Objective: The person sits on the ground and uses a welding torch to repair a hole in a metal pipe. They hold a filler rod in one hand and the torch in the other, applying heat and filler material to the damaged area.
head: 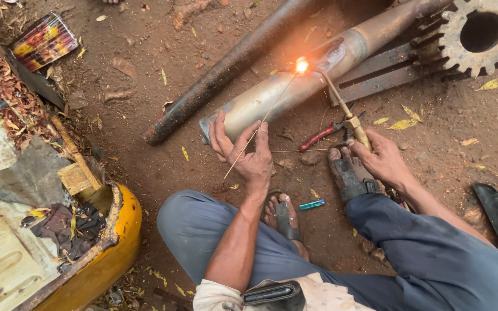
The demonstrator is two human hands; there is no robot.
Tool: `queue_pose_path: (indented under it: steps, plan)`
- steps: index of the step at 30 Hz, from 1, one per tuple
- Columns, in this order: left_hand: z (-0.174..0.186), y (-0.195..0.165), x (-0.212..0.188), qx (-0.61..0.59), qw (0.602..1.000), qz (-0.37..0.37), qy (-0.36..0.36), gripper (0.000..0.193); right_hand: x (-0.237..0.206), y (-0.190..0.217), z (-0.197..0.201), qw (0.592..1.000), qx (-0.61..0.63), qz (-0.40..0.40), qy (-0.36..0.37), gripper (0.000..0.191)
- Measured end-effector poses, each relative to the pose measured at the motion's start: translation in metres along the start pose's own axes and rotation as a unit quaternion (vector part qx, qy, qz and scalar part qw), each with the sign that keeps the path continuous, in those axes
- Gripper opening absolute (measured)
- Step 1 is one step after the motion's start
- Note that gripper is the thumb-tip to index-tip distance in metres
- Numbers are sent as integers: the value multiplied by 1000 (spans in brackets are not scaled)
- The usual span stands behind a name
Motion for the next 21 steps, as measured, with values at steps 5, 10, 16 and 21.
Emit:
queue_pose_path:
  steps: [5,10,16,21]
  plan:
    - [1,-1,1,4,1000,-11,-1,16,-2,3,0,999,24,-25,9,34]
    - [2,-2,1,11,1000,-5,3,16,-2,7,2,999,24,-22,12,35]
    - [0,-1,2,-6,1000,-11,3,17,-2,9,2,998,39,-34,18,33]
    - [-3,0,3,-9,1000,-15,-2,18,-1,5,1,999,29,-30,18,35]
Point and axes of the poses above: each hand's wrist, its own x-axis towards the middle knuckle, its own z-axis out of the back of the hand, y = z × x, the point moved 2 cm from there along x, towards the middle knuckle, and after that the axes turned 12 degrees about z, right-handed, at the moved point
